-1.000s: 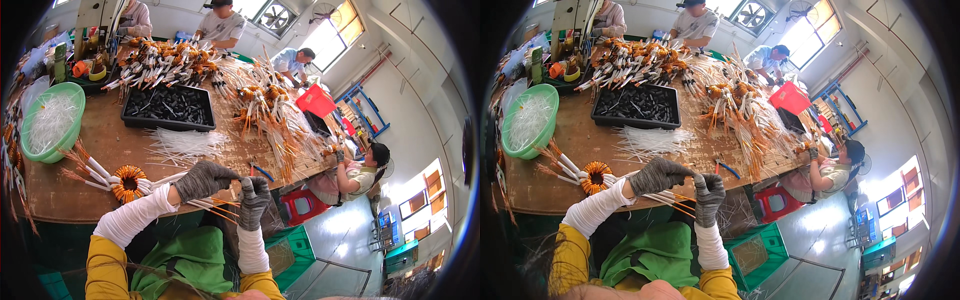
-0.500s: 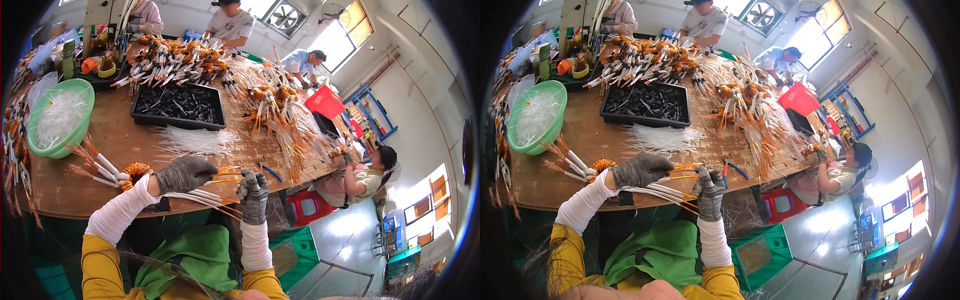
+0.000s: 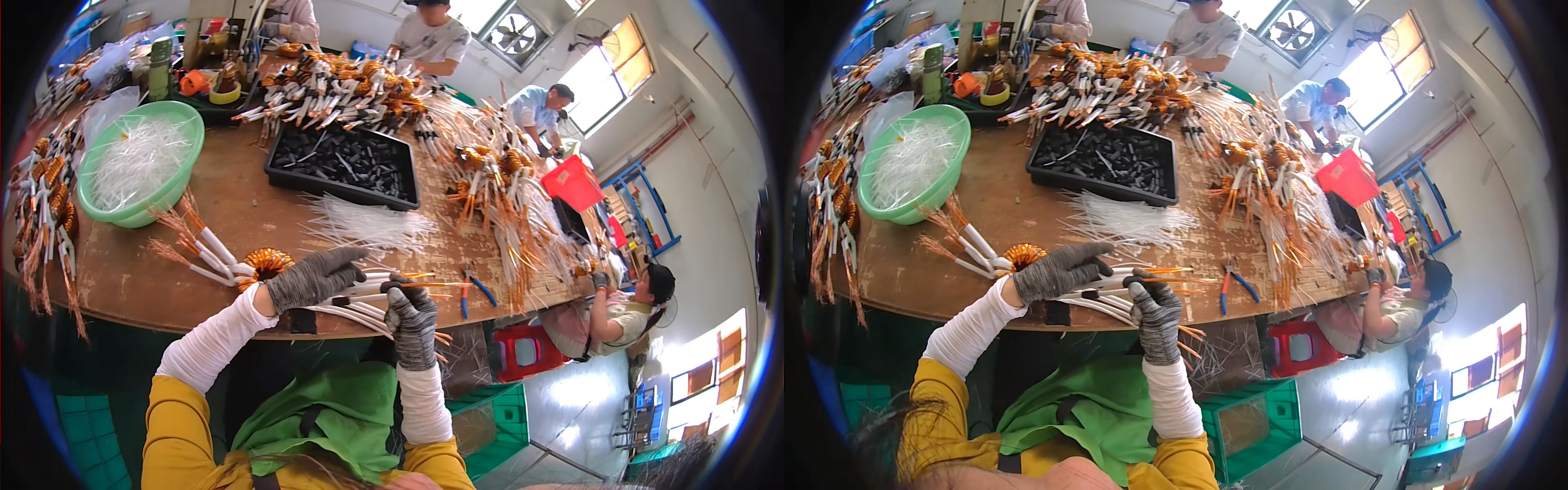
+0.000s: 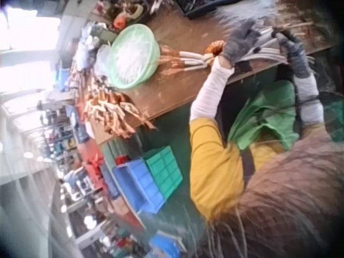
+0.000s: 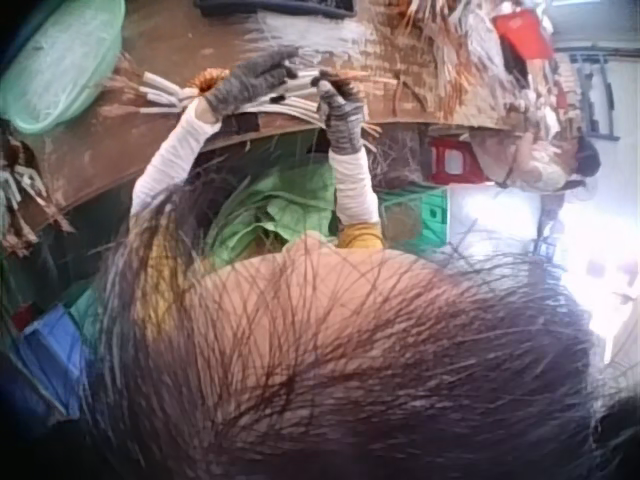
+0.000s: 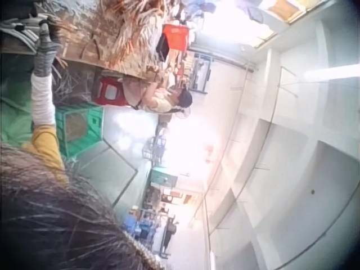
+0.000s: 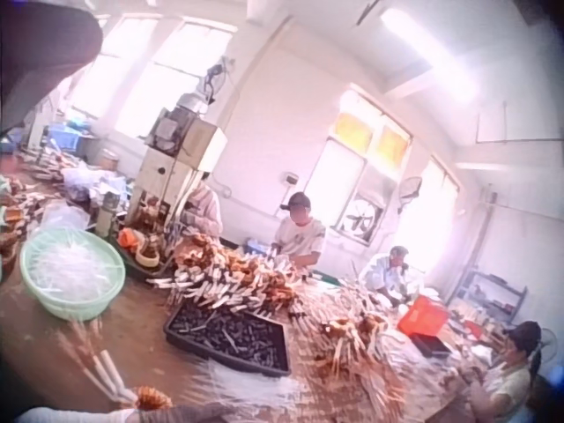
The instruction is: The person assembles electrical coils by attaching wires and securing them with cable ties, using pliers and wire strippers.
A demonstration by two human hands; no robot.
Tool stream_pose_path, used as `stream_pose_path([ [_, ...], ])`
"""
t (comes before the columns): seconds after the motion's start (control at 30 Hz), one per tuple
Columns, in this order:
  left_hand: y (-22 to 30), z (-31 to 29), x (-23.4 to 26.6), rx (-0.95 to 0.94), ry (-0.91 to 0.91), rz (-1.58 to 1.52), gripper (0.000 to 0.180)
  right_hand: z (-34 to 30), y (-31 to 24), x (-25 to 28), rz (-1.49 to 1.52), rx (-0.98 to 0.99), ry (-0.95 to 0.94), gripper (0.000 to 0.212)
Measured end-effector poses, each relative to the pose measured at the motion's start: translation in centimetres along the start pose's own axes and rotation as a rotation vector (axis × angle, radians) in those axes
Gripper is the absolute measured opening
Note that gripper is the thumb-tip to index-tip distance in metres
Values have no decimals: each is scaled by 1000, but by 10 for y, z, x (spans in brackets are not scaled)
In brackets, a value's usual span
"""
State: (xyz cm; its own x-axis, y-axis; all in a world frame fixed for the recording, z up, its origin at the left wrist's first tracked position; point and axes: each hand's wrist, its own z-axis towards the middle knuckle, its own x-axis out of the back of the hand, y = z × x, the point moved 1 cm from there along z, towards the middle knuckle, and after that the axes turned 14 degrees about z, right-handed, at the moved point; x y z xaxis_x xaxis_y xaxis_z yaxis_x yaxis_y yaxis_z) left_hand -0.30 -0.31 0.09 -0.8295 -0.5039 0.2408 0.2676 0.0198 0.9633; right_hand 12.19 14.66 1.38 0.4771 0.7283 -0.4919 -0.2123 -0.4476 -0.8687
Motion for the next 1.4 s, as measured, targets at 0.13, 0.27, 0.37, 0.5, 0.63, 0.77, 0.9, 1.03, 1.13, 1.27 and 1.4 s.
stream_pose_path([
  [0.13, -19, -18, 17, 95, 25, -106, 43, 3, 6, -4, -114, 66, 17, 19],
  [0.27, -37, -28, 9, 21, 4, 96, 33, 10, 4, -8, -239, 108, 39, 12],
  [0.37, -45, -30, 4, -30, 51, 76, 26, 15, -5, -9, -327, -31, 9, 13],
  [0.5, -39, -29, 4, -43, 93, 143, 24, 14, -8, -24, -200, 8, -68, 12],
  [0.63, -46, -30, 4, -71, 131, 47, 23, 18, -6, -17, -344, 10, -126, 13],
  [0.77, -43, -29, 1, -107, 182, 177, 23, 21, -2, -13, -308, -49, -6, 15],
  [0.9, -47, -30, 0, -117, 173, 140, 23, 23, 8, -15, -431, 23, -42, 15],
  [1.03, -41, -33, 3, -94, 154, 84, 31, 12, 30, -37, -321, -32, -201, 13],
  [1.13, -42, -32, 4, -57, 200, 30, 38, 16, 48, -27, -403, -57, -205, 17],
  [1.27, -48, -32, 5, -56, 213, 59, 45, 19, 55, -29, -587, 16, -205, 21],
  [1.4, -46, -29, 6, -90, 187, 148, 42, 19, 47, -27, -686, 26, -189, 22],
])
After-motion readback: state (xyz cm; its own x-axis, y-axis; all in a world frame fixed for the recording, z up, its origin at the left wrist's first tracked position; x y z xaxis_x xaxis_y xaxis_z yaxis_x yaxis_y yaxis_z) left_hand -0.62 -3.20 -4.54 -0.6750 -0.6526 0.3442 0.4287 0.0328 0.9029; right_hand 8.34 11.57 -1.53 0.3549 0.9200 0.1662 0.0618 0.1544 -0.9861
